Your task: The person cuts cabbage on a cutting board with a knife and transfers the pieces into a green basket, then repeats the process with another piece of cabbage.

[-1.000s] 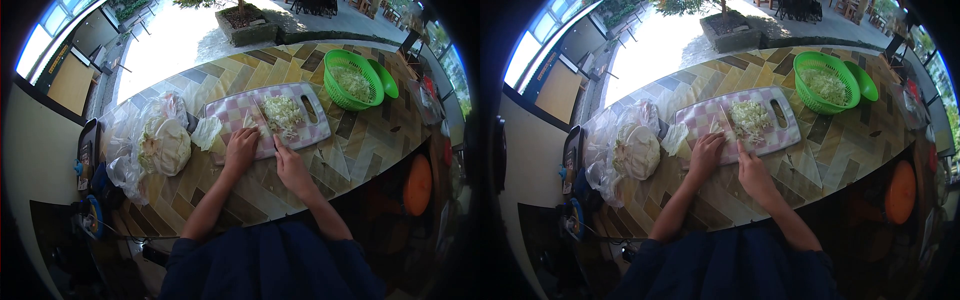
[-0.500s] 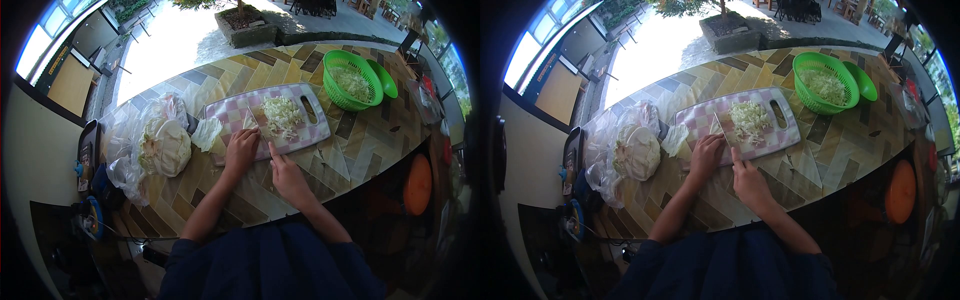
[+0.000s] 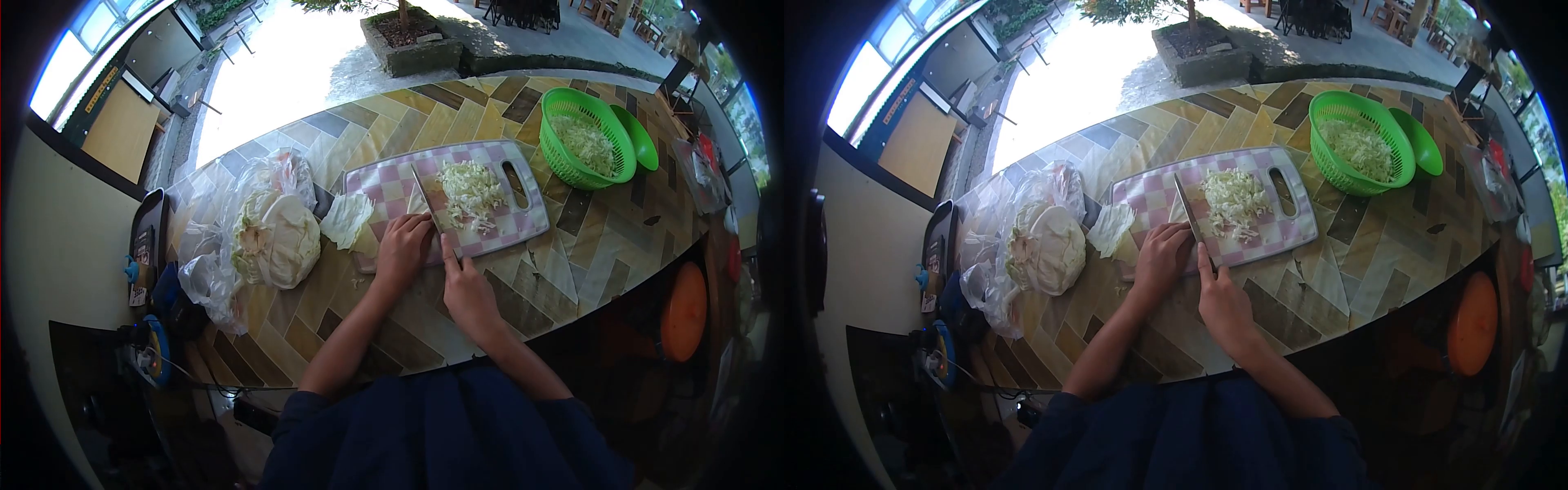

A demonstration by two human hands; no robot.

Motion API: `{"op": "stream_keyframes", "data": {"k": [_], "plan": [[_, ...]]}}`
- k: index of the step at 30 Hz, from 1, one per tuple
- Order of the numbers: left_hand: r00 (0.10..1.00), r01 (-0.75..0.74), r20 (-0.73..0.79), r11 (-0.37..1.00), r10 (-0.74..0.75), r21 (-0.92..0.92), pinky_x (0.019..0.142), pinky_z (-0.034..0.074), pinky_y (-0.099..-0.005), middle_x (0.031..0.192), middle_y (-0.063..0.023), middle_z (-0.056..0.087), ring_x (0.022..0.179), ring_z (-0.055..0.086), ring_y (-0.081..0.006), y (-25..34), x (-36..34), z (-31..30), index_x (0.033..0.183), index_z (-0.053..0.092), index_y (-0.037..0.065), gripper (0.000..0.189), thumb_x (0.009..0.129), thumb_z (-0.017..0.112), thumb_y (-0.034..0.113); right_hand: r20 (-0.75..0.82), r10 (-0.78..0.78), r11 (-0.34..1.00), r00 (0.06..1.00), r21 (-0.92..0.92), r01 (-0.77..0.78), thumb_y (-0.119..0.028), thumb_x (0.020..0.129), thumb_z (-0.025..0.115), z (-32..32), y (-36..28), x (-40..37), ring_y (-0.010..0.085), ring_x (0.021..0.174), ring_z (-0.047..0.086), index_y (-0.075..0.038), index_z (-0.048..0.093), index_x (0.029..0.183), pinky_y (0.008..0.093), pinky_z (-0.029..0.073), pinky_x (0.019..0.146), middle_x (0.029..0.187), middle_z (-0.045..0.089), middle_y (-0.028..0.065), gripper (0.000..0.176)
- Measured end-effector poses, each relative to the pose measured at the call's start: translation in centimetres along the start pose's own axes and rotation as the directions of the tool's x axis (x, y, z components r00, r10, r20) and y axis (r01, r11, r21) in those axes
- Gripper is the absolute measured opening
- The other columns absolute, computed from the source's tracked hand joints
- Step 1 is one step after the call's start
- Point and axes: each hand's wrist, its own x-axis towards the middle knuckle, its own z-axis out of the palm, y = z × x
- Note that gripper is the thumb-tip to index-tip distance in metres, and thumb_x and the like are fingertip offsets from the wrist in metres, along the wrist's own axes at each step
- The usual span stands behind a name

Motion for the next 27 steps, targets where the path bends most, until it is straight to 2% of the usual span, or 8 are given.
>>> {"op": "stream_keyframes", "data": {"k": [5, 8, 12, 15, 18, 21, 24, 27], "plan": [[0.999, 0.042, -0.011, 0.998, -0.042, -0.047, 0.091, 0.046, -0.0401, 0.108, -0.0114, 0.068, 0.101, 0.062, -0.0296, 0.1, 0.0, 0.0, 0.097, 0.067, 0.001, 0.016, 0.086, 0.062, 0.011, -0.052, -0.049, 0.991, 0.997, 0.12, 0.055, -0.003, 0.09, 0.047, 0.2, 1.5, 2.0, 0.0458, 0.082, 0.063, -0.007, 0.029, 0.149, 0.0502, 0.052, 0.071, 0.098, 0.059, 0.03, 0.062], [0.988, 0.152, 0.006, 0.984, -0.152, -0.096, 0.091, 0.047, -0.0409, 0.107, -0.014, 0.069, 0.1, 0.063, -0.0322, 0.9, 0.5, -0.7, 0.096, 0.068, -0.001, 0.016, 0.086, 0.064, 0.011, -0.139, -0.104, 0.959, 0.985, 0.249, 0.136, -0.006, 0.093, 0.047, -0.3, 3.4, 2.2, 0.0475, 0.084, 0.061, -0.004, 0.035, 0.145, 0.0516, 0.049, 0.073, 0.095, 0.06, 0.0312, 0.054], [0.994, 0.111, -0.014, 0.993, -0.112, -0.044, 0.09, 0.047, -0.0405, 0.106, -0.0139, 0.069, 0.098, 0.063, -0.0319, 0.6, 0.6, 0.2, 0.094, 0.068, 0.0, 0.016, 0.086, 0.064, 0.012, -0.209, -0.113, 0.905, 0.971, 0.382, 0.188, -0.009, 0.095, 0.048, -1.6, 3.3, 1.7, 0.0484, 0.084, 0.06, -0.001, 0.041, 0.141, 0.052, 0.047, 0.075, 0.096, 0.06, 0.0325, 0.047], [0.995, 0.096, -0.017, 0.995, -0.097, -0.039, 0.09, 0.047, -0.0407, 0.106, -0.0139, 0.069, 0.097, 0.063, -0.0317, 0.5, 0.4, 0.3, 0.093, 0.068, 0.0, 0.016, 0.085, 0.064, 0.013, -0.205, -0.148, 0.917, 0.967, 0.339, 0.213, -0.01, 0.095, 0.048, -1.7, 2.4, 0.7, 0.0479, 0.085, 0.06, -0.002, 0.039, 0.143, 0.0515, 0.048, 0.075, 0.096, 0.06, 0.0318, 0.049], [0.995, 0.096, -0.029, 0.994, -0.097, -0.043, 0.089, 0.047, -0.0409, 0.105, -0.014, 0.069, 0.097, 0.063, -0.0317, 0.6, 0.3, 0.3, 0.093, 0.068, 0.0, 0.015, 0.085, 0.064, 0.012, -0.111, -0.113, 0.945, 0.987, 0.296, 0.141, -0.012, 0.096, 0.048, -1.5, 1.8, -0.2, 0.0473, 0.086, 0.06, -0.003, 0.035, 0.145, 0.0509, 0.049, 0.076, 0.098, 0.06, 0.0307, 0.051], [0.995, 0.093, -0.04, 0.995, -0.095, -0.039, 0.089, 0.047, -0.0412, 0.104, -0.0144, 0.069, 0.096, 0.063, -0.0322, 0.7, 0.3, 0.4, 0.092, 0.068, -0.001, 0.015, 0.084, 0.064, 0.011, -0.095, -0.098, 0.951, 0.991, 0.285, 0.121, -0.013, 0.097, 0.047, -1.0, 1.5, -0.6, 0.0466, 0.087, 0.06, -0.004, 0.033, 0.146, 0.0508, 0.049, 0.077, 0.1, 0.059, 0.0294, 0.052], [0.995, 0.085, -0.045, 0.996, -0.087, -0.041, 0.088, 0.047, -0.0416, 0.103, -0.0148, 0.069, 0.095, 0.063, -0.0329, 0.5, 0.2, 0.5, 0.092, 0.068, -0.001, 0.014, 0.084, 0.065, 0.011, -0.076, -0.063, 0.956, 0.995, 0.282, 0.082, -0.005, 0.095, 0.048, -1.2, 0.9, -0.8, 0.0453, 0.088, 0.059, -0.001, 0.033, 0.145, 0.0488, 0.047, 0.079, 0.099, 0.06, 0.0292, 0.053], [0.996, 0.08, -0.044, 0.996, -0.082, -0.049, 0.088, 0.047, -0.0419, 0.102, -0.015, 0.069, 0.094, 0.063, -0.0335, 0.5, 0.3, 0.4, 0.092, 0.068, -0.001, 0.014, 0.084, 0.065, 0.01, -0.053, -0.049, 0.957, 0.997, 0.283, 0.062, -0.006, 0.095, 0.047, -1.3, 0.7, -0.7, 0.0458, 0.09, 0.059, -0.001, 0.033, 0.146, 0.0488, 0.048, 0.079, 0.101, 0.059, 0.03, 0.052]]}}
